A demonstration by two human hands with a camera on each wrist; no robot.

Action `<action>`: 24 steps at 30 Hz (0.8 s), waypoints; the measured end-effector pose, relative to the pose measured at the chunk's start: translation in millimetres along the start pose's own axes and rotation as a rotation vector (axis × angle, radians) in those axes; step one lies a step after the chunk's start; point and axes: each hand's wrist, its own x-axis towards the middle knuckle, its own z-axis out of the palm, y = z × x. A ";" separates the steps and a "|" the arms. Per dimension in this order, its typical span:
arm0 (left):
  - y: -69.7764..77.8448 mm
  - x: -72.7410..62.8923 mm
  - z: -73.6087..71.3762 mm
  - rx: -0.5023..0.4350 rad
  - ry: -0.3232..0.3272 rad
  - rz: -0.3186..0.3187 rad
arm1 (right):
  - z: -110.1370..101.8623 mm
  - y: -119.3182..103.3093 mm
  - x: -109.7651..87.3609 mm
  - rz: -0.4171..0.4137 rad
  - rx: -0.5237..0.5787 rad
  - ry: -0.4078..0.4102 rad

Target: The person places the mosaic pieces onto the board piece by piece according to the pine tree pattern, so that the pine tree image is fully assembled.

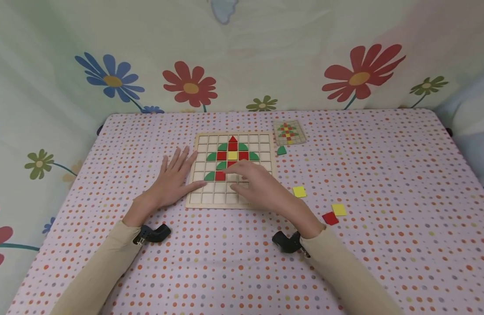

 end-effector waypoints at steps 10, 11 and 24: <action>-2.2 0.2 1.3 0.006 0.004 0.005 | -53.9 18.9 -44.5 0.083 -0.167 -0.074; -2.3 0.1 1.1 0.005 0.004 0.006 | -58.1 22.7 -47.9 0.103 -0.184 -0.082; -0.8 -0.4 -0.8 -0.035 0.002 0.016 | -62.5 51.9 -55.2 0.342 -0.298 -0.106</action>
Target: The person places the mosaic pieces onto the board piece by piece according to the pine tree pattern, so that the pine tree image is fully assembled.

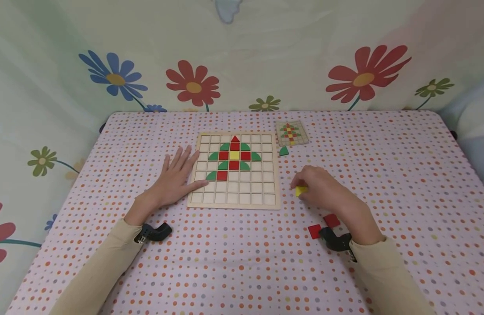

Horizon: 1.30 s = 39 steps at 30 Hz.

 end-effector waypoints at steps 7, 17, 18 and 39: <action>-0.7 2.0 0.7 0.002 0.002 0.005 | -4.2 2.3 6.0 0.077 0.023 -0.020; -1.3 2.8 -0.3 0.027 0.001 0.002 | -12.7 5.7 14.0 0.104 0.039 -0.065; -1.4 2.8 -0.4 0.029 0.001 0.002 | -13.0 6.5 14.2 0.099 0.044 -0.067; -2.6 3.3 1.2 0.027 -0.018 -0.014 | -12.9 20.2 24.3 -0.099 0.190 -0.020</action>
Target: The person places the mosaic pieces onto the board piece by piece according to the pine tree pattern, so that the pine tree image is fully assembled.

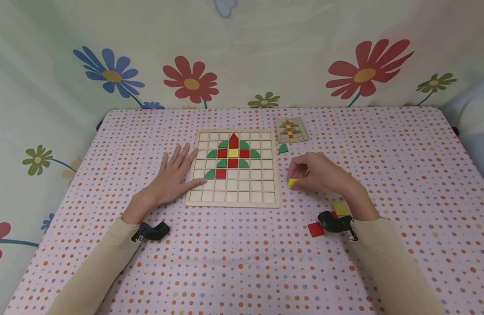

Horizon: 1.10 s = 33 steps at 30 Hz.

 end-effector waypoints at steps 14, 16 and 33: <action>-1.5 -1.7 0.2 -0.038 0.000 0.008 | 36.4 -70.4 71.0 -0.214 0.109 0.046; -1.0 -0.9 0.3 -0.034 0.002 0.011 | 40.9 -74.2 77.8 -0.212 0.108 0.028; -1.1 -1.1 -1.2 -0.019 0.000 0.004 | 54.7 -84.6 90.0 -0.151 0.027 -0.015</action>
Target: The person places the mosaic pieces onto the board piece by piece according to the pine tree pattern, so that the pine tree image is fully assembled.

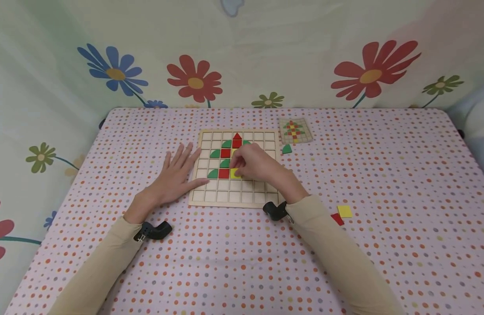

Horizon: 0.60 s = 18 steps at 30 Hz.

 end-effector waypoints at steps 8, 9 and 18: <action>-2.0 0.5 1.5 0.003 -0.007 -0.002 | 2.0 -9.4 -1.0 0.022 -0.039 -0.004; -2.1 0.6 1.5 0.002 -0.006 0.001 | 2.4 -10.4 -1.3 0.019 -0.046 -0.001; -0.7 -0.3 0.3 0.000 0.002 0.005 | 7.9 -19.6 -2.3 0.031 -0.166 0.015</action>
